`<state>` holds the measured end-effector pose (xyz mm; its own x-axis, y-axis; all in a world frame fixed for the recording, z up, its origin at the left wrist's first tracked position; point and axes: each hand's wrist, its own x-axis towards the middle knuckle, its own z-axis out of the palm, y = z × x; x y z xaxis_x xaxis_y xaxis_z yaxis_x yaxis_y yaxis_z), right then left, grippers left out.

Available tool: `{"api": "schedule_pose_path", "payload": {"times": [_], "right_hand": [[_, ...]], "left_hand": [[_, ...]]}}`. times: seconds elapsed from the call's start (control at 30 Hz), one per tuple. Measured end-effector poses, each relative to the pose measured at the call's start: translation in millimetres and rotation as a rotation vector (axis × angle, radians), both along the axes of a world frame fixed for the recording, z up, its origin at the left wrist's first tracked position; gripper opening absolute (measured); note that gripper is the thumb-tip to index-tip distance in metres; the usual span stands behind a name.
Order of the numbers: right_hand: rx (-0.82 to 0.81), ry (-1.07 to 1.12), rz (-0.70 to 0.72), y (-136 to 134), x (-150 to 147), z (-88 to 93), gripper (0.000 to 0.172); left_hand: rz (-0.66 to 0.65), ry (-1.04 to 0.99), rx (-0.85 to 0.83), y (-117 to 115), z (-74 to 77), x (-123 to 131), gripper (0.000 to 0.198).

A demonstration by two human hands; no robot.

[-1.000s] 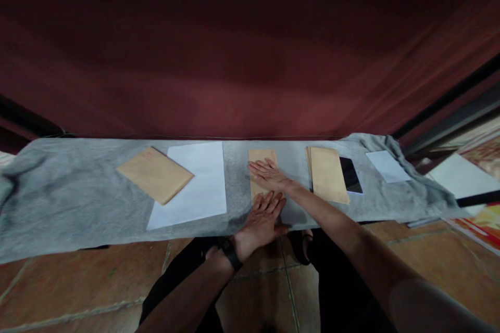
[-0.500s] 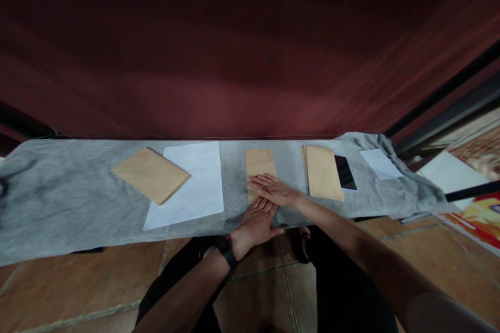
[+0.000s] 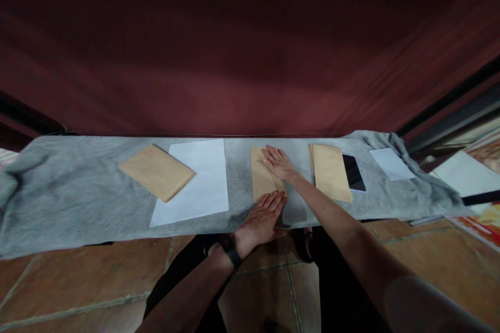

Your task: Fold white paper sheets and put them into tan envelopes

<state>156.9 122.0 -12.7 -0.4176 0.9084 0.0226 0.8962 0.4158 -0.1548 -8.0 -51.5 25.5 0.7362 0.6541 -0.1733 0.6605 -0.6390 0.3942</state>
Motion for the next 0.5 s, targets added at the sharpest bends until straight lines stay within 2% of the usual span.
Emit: {"api": "schedule_pose_path", "payload": {"times": [0.23, 0.4, 0.5], "right_hand": [[-0.049, 0.020, 0.118, -35, 9, -1.9, 0.067], [-0.104, 0.045, 0.145, -65, 15, 3.7, 0.064], [-0.139, 0.071, 0.153, -79, 17, 8.6, 0.061]], "left_hand": [[-0.002, 0.017, -0.055, 2, 4.4, -1, 0.090], [-0.050, -0.023, -0.112, 16, 5.6, -6, 0.088], [-0.088, -0.132, -0.173, 29, 4.9, -12, 0.072]]}}
